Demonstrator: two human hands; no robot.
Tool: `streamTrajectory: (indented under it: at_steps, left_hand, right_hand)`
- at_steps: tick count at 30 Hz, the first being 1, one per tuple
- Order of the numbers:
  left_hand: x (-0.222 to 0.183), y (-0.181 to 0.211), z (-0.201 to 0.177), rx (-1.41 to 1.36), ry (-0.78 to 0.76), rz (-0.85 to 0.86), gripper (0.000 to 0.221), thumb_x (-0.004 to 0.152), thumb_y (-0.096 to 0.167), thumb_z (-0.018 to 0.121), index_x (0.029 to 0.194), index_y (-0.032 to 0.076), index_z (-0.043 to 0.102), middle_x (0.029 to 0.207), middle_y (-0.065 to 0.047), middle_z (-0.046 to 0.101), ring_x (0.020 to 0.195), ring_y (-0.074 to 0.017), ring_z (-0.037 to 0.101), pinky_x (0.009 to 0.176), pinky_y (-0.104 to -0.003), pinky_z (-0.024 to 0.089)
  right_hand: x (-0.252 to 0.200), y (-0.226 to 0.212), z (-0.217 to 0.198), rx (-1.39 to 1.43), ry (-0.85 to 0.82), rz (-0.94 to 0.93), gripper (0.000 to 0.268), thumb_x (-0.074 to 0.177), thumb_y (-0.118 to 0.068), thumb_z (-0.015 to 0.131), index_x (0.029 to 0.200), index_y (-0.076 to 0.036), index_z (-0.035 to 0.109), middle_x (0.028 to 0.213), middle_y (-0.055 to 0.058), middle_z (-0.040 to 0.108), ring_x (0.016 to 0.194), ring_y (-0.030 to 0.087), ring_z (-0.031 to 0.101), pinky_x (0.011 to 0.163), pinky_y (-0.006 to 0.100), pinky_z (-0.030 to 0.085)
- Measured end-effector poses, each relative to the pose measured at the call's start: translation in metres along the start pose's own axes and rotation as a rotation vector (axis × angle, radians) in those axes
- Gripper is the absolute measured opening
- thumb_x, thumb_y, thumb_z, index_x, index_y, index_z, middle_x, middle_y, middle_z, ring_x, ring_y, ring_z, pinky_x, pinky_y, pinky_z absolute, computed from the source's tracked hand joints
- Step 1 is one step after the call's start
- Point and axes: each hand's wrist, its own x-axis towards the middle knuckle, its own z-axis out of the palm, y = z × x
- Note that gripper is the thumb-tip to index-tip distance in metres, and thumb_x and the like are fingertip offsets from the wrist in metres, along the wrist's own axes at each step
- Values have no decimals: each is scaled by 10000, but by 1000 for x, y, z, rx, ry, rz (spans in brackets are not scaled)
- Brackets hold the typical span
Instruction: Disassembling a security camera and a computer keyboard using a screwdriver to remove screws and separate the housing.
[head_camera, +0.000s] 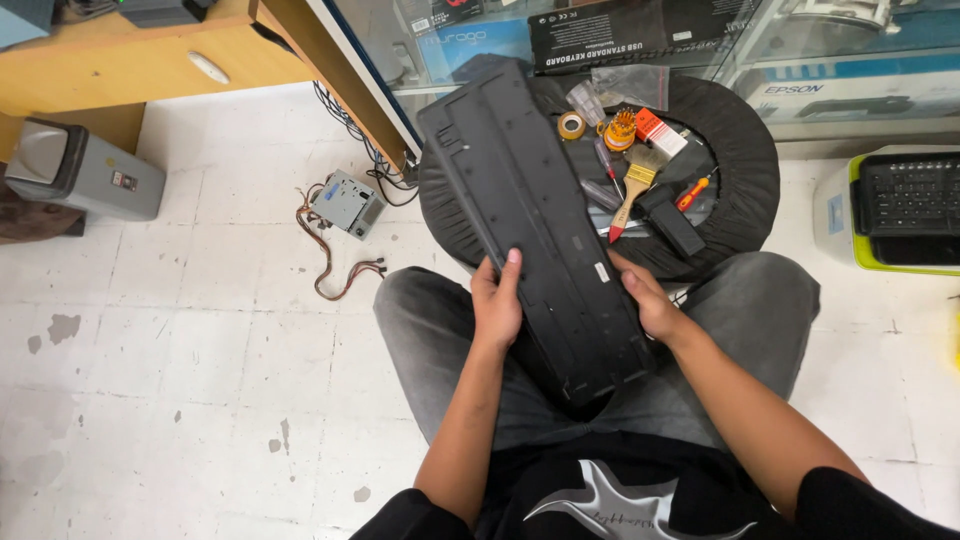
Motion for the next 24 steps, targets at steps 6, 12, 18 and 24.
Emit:
streamTrajectory:
  at_steps: [6, 12, 18, 24]
  left_hand:
    - [16, -28, -48, -238, 419, -52, 334, 994, 266, 742, 1100, -50, 715, 925, -239, 753, 808, -285, 756, 673, -435, 647]
    - [9, 3, -80, -372, 651, -78, 344, 981, 304, 743, 1053, -28, 688, 985, -257, 712, 876, -340, 726, 722, -525, 608]
    - [-1, 36, -75, -616, 742, -192, 644, 958, 467, 760, 1367, 20, 540, 1360, -243, 584, 1230, -387, 629, 1015, -561, 551]
    - [-5, 36, -84, -668, 748, -206, 765, 946, 520, 758, 1479, 60, 460, 1495, -226, 487, 1355, -389, 537, 1117, -574, 474]
  right_hand:
    - [4, 6, 20, 19, -150, 435, 662, 1106, -509, 299, 1475, -38, 581, 1469, 171, 594, 1408, 284, 484, 1248, 474, 246]
    - [27, -42, 52, -77, -229, 602, 715, 1107, -497, 302, 1441, 83, 552, 1505, 369, 467, 1454, 458, 377, 1254, 593, 211]
    - [39, 10, 25, -501, -105, 186, 218, 932, -120, 728, 1120, -15, 763, 986, 202, 766, 980, 369, 733, 873, 461, 558]
    - [96, 86, -25, -1112, 2, -226, 215, 871, -135, 803, 1081, -97, 775, 1020, 92, 693, 1069, 331, 684, 968, 418, 514]
